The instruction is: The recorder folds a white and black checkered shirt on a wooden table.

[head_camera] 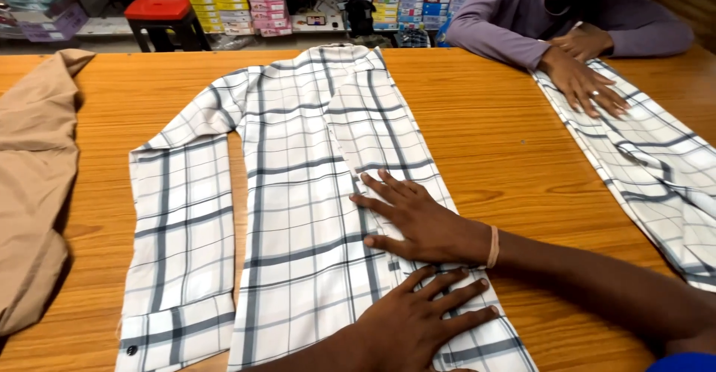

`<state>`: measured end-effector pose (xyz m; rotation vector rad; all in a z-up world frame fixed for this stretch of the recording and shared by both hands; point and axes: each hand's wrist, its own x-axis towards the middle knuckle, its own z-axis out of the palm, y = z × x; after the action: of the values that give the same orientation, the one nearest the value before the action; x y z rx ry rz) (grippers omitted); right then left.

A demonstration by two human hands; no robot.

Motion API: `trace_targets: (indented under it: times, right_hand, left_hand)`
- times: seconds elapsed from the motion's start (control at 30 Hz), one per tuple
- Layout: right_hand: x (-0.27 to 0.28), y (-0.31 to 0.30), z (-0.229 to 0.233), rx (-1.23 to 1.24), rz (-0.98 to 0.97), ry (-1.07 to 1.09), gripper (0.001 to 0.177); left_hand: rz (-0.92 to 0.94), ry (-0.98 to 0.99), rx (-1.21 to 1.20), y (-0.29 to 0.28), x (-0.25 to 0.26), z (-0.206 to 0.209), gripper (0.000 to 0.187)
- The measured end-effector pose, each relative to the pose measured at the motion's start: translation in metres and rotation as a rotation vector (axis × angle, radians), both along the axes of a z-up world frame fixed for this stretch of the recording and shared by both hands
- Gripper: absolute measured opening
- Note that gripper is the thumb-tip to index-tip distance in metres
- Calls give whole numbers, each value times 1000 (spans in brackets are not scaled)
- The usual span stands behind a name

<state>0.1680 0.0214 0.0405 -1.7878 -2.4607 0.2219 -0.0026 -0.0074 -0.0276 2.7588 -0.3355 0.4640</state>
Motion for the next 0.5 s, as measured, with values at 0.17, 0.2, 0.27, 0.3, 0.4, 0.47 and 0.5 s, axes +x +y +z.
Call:
trace_targets:
  times: [0.17,0.2,0.27,0.3,0.4,0.47,0.5]
  right_hand:
    - [4,2,-1,32,21,-41,87]
    - [6,12,-4,34,18,-38,87]
    - [12,33,-10,59,-16,-51,94]
    - [16,46,-11,55,-16,-53,94]
    - [33,90,-19,64,-98,-13,95]
    - [47,122,-31,87,-127,44,96]
    - [50,134,-30,85,-128,48,96]
  left_hand:
    - [2,117,-72,-2,-2,12,87]
    - [-1,120,-70,-2,-2,14,87]
    - [6,134,-103,-3,-3,17,89]
    - [6,132,-106,-3,-3,17,89]
    - [8,139,-123,-3,-1,15,89]
    - [-4,164,-125,-2,0,12,90]
    - [-5,169,-127,-2,-1,15,90]
